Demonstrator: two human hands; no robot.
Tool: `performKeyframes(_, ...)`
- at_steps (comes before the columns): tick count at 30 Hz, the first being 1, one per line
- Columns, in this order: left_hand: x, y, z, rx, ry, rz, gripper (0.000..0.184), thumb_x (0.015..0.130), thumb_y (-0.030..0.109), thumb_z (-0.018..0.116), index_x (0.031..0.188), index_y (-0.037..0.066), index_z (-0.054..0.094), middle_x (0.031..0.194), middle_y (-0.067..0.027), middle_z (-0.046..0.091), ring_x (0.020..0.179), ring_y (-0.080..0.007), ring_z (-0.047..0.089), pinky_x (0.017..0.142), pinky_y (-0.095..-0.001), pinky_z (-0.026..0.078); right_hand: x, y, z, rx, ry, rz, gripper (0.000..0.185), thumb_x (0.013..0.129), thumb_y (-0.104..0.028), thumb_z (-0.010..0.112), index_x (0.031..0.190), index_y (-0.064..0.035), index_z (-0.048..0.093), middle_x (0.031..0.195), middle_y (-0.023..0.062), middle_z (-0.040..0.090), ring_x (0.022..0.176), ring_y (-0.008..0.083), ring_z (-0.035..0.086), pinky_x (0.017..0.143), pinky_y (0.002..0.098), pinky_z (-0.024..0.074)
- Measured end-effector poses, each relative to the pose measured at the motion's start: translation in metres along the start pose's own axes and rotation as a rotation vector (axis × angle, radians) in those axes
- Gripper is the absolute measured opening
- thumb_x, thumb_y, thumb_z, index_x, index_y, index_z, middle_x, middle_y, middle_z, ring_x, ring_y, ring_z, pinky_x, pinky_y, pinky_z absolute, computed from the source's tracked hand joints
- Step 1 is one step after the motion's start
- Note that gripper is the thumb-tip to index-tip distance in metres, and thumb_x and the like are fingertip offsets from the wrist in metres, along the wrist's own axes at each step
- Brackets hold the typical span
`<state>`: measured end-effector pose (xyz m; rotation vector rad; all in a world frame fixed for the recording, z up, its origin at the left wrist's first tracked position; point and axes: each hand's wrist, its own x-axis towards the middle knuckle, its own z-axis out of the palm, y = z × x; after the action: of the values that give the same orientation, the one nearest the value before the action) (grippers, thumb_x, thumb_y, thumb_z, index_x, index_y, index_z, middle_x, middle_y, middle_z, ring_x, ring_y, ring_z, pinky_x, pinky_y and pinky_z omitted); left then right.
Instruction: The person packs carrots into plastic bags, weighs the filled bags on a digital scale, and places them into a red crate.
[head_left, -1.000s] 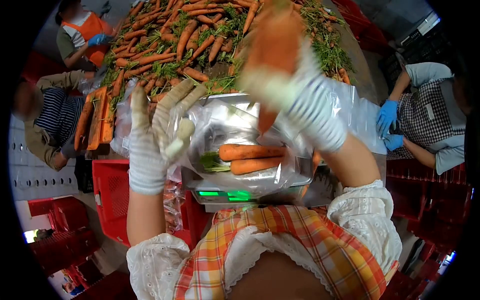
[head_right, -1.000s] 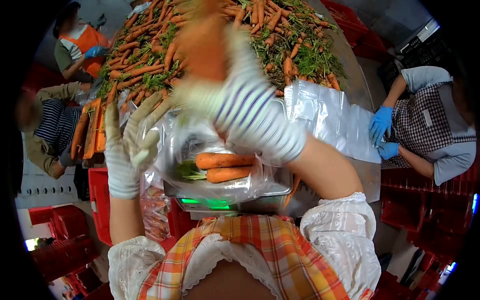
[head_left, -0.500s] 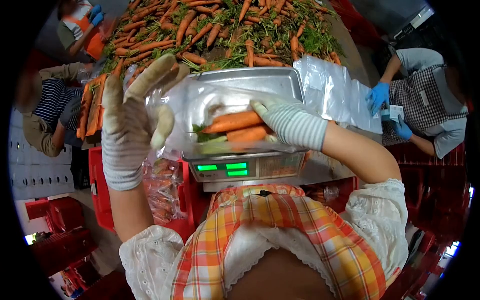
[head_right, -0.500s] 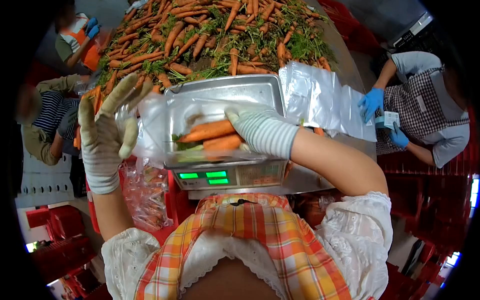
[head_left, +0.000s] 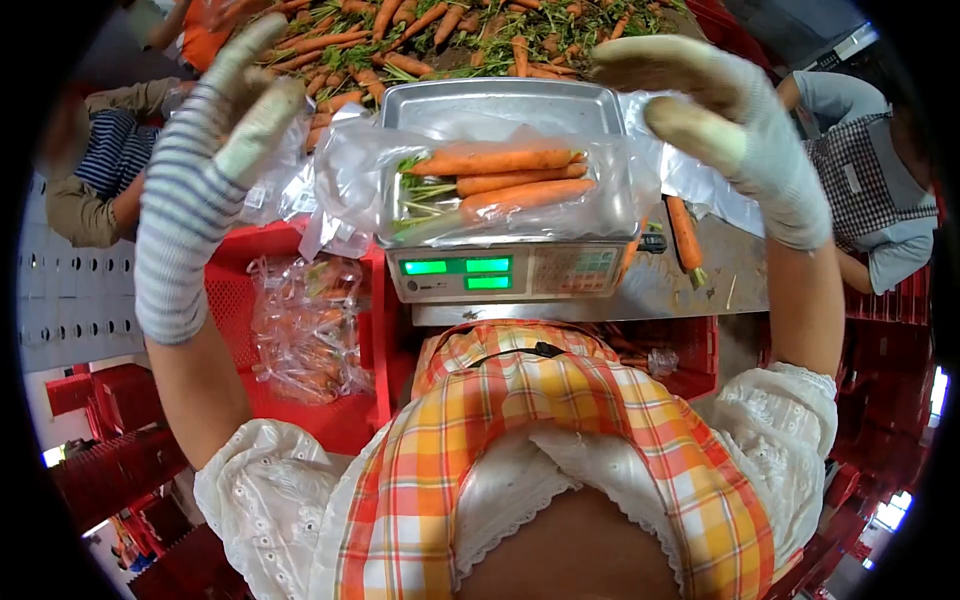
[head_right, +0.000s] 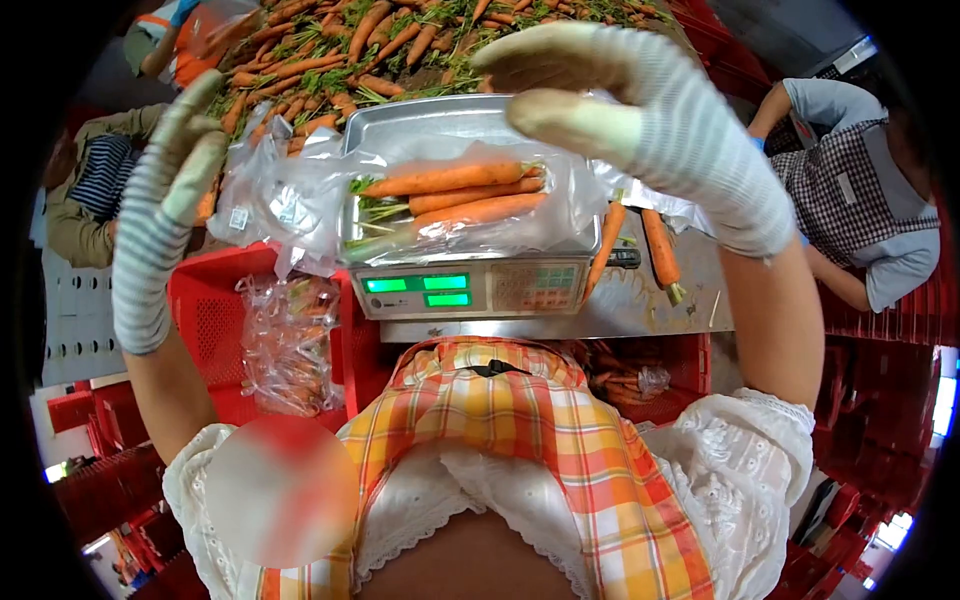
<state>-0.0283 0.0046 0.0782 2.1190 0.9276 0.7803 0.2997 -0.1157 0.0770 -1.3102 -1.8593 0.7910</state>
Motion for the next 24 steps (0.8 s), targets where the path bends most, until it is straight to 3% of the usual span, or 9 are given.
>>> performKeyframes(4,-0.022,0.059,0.006,0.346,0.026,0.554,0.039,0.08,0.002,0.055,0.119,0.005,0.053,0.113,-0.0085,0.058,0.099,-0.0155,0.056,0.088,-0.028,0.043,-0.009,-0.043,0.001,-0.138,-0.026,-0.125,0.045,0.074,-0.033,0.066,0.102,0.0013,0.062,0.102,0.0101,0.063,0.102,0.021,0.056,0.095,0.0358,0.0377)
performKeyframes(9,-0.026,0.07,0.056,0.752,-0.267,0.869,0.037,0.057,0.016,0.071,0.092,0.01,0.062,0.079,-0.0046,0.06,0.081,-0.0247,0.058,0.077,-0.0358,0.047,0.001,-0.054,0.046,-0.663,-0.44,-0.384,0.052,0.063,-0.046,0.07,0.097,-0.0065,0.063,0.097,0.0096,0.062,0.102,0.0288,0.055,0.104,0.0467,0.0252)
performKeyframes(13,-0.029,0.011,0.072,0.961,-0.261,0.933,0.032,0.064,0.02,0.066,0.092,0.008,0.058,0.08,-0.0023,0.06,0.089,-0.0214,0.059,0.096,-0.0393,0.038,-0.009,-0.005,0.068,-0.799,-0.504,-0.395,0.051,0.062,-0.042,0.071,0.098,-0.0069,0.062,0.096,0.0095,0.062,0.113,0.0259,0.048,0.108,0.0473,0.0196)
performKeyframes(16,-0.016,-0.022,0.049,1.468,-0.514,0.59,0.013,0.069,0.011,0.058,0.081,0.008,0.054,0.078,-0.0019,0.058,0.095,-0.0183,0.057,0.107,-0.0437,0.024,-0.024,0.027,0.04,-1.288,-0.64,-0.227,0.029,0.064,-0.026,0.066,0.085,-0.0075,0.064,0.088,0.0096,0.061,0.111,0.0253,0.048,0.109,0.0459,0.0187)
performKeyframes(17,0.0,-0.045,0.03,1.414,-0.35,0.828,0.016,0.067,0.009,0.057,0.083,0.01,0.056,0.078,-0.0027,0.058,0.094,-0.018,0.057,0.108,-0.0427,0.024,-0.024,0.036,0.028,-1.386,-0.648,-0.111,0.019,0.065,-0.018,0.063,0.08,-0.0078,0.064,0.084,0.0098,0.061,0.107,0.0259,0.05,0.109,0.0454,0.0195)
performKeyframes(18,0.012,-0.038,0.015,1.312,-0.265,0.836,0.016,0.067,0.009,0.057,0.082,0.012,0.056,0.077,-0.002,0.058,0.09,-0.0175,0.057,0.107,-0.0415,0.024,-0.011,0.025,0.021,-1.19,-0.343,-0.262,0.007,0.062,-0.002,0.053,0.064,-0.0064,0.058,0.076,0.0104,0.056,0.096,0.0271,0.053,0.108,0.0453,0.0222)
performKeyframes(21,0.033,0.0,0.005,1.106,0.069,0.934,0.009,0.07,0.013,0.052,0.078,0.017,0.056,0.071,0.001,0.055,0.084,-0.0159,0.057,0.095,-0.0391,0.036,0.025,-0.014,-0.005,-0.967,0.191,-0.573,0.014,0.062,0.002,0.057,0.074,-0.0046,0.055,0.071,0.0099,0.052,0.07,0.0293,0.052,0.093,0.0446,0.0404)
performKeyframes(23,0.041,0.018,0.016,0.998,0.49,0.994,0.005,0.07,0.019,0.055,0.074,0.016,0.057,0.07,0.0005,0.058,0.078,-0.0155,0.059,0.08,-0.0378,0.044,0.023,0.001,-0.018,-0.933,0.379,-0.611,0.021,0.076,-0.001,0.058,0.097,-0.0018,0.056,0.082,0.0101,0.057,0.079,0.0248,0.056,0.095,0.0402,0.0389)
performKeyframes(24,0.036,0.037,0.013,0.973,0.436,0.763,0.009,0.071,0.023,0.059,0.075,0.015,0.059,0.073,-0.0011,0.061,0.076,-0.0176,0.06,0.075,-0.0381,0.046,0.017,0.023,-0.021,-0.646,0.557,-0.393,0.021,0.082,-0.009,0.059,0.1,-0.0004,0.055,0.089,0.0083,0.058,0.083,0.0191,0.055,0.088,0.0342,0.0425)
